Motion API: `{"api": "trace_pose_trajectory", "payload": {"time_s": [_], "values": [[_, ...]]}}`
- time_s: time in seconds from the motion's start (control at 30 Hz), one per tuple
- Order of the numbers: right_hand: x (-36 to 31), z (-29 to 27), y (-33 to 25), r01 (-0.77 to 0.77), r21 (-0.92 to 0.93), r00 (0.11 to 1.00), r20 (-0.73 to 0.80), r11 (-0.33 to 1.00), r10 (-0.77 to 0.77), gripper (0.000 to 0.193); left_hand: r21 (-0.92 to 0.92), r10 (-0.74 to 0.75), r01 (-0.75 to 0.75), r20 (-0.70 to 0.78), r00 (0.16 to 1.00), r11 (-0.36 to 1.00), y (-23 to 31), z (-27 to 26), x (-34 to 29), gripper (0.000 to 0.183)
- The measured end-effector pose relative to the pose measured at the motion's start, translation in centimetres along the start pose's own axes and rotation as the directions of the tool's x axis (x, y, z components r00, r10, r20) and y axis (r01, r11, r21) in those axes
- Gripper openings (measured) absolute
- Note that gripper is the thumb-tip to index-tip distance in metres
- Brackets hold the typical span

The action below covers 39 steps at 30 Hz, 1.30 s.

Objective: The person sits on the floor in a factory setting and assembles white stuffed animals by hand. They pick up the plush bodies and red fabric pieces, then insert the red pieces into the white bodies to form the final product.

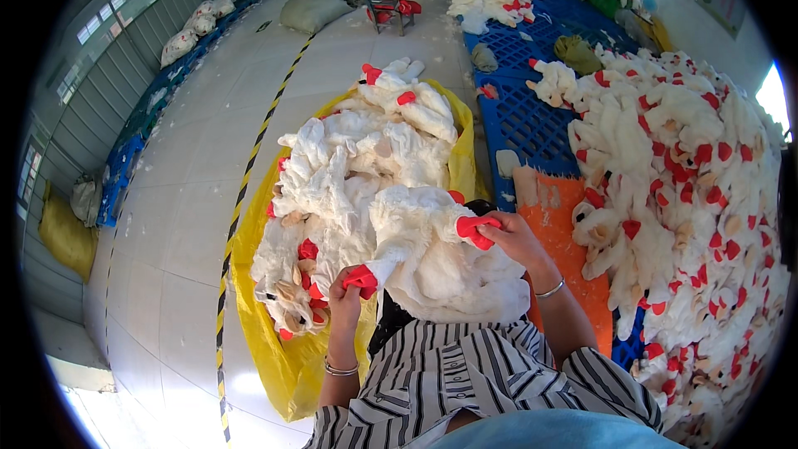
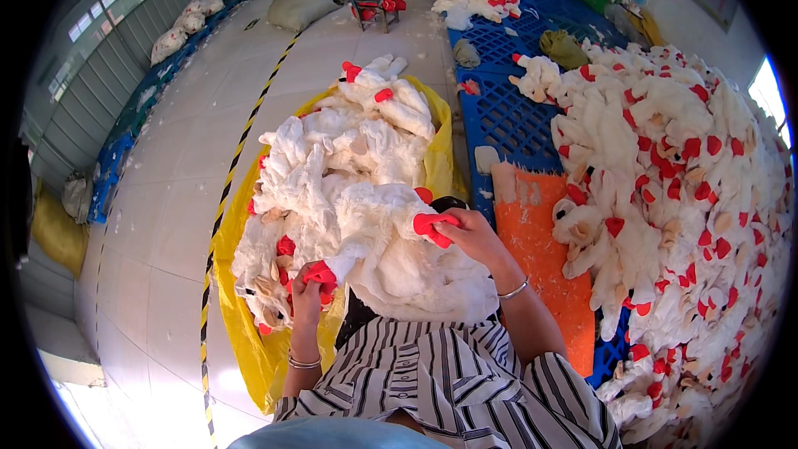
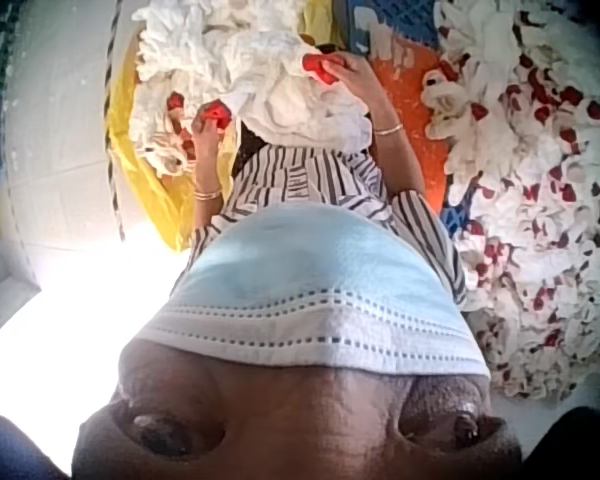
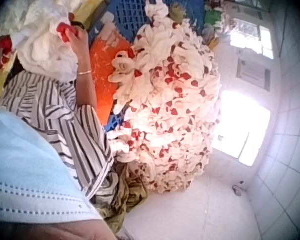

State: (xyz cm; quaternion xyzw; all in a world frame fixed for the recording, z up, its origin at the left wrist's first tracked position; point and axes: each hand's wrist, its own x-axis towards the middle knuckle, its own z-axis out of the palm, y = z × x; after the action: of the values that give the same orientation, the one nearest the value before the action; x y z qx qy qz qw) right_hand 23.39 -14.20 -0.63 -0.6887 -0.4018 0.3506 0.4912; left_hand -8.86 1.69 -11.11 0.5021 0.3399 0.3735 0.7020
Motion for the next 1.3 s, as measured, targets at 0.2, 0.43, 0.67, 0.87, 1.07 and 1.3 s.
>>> {"api": "trace_pose_trajectory", "payload": {"time_s": [0.2, 0.43, 0.67, 0.87, 1.07, 1.3], "values": [[0.1, 0.0, 0.3, 0.002, -0.017, 1.0, 0.015, 1.0, -0.002, 0.026, 0.012, -0.003, 0.003, 0.007, 1.0, 1.0, -0.4, -0.2, 0.1, 0.02], [0.0, 0.4, 0.1, 0.016, -0.017, 1.0, 0.014, 1.0, -0.016, 0.026, 0.032, -0.012, 0.011, 0.016, 1.0, 0.999, -0.5, -0.4, 0.1, 0.02], [0.1, 0.5, 0.6, 0.007, 0.014, 1.0, 0.024, 1.0, -0.007, 0.026, 0.04, -0.025, 0.025, 0.008, 1.0, 0.999, -0.8, -0.6, 0.1, 0.021], [0.2, 0.5, 1.0, 0.014, 0.007, 0.999, 0.039, 1.0, -0.014, 0.026, 0.046, -0.025, 0.025, 0.012, 1.0, 0.999, -0.6, -0.4, 0.0, 0.022], [0.2, 0.6, 1.0, 0.004, 0.024, 0.999, 0.041, 1.0, -0.005, 0.025, 0.045, -0.025, 0.024, 0.023, 0.999, 0.999, -0.6, -0.4, 0.0, 0.022], [0.0, 0.7, 0.6, -0.002, 0.003, 0.999, 0.034, 1.0, 0.002, 0.025, 0.052, -0.023, 0.023, 0.016, 1.0, 0.998, -0.6, -0.2, 0.0, 0.022]]}}
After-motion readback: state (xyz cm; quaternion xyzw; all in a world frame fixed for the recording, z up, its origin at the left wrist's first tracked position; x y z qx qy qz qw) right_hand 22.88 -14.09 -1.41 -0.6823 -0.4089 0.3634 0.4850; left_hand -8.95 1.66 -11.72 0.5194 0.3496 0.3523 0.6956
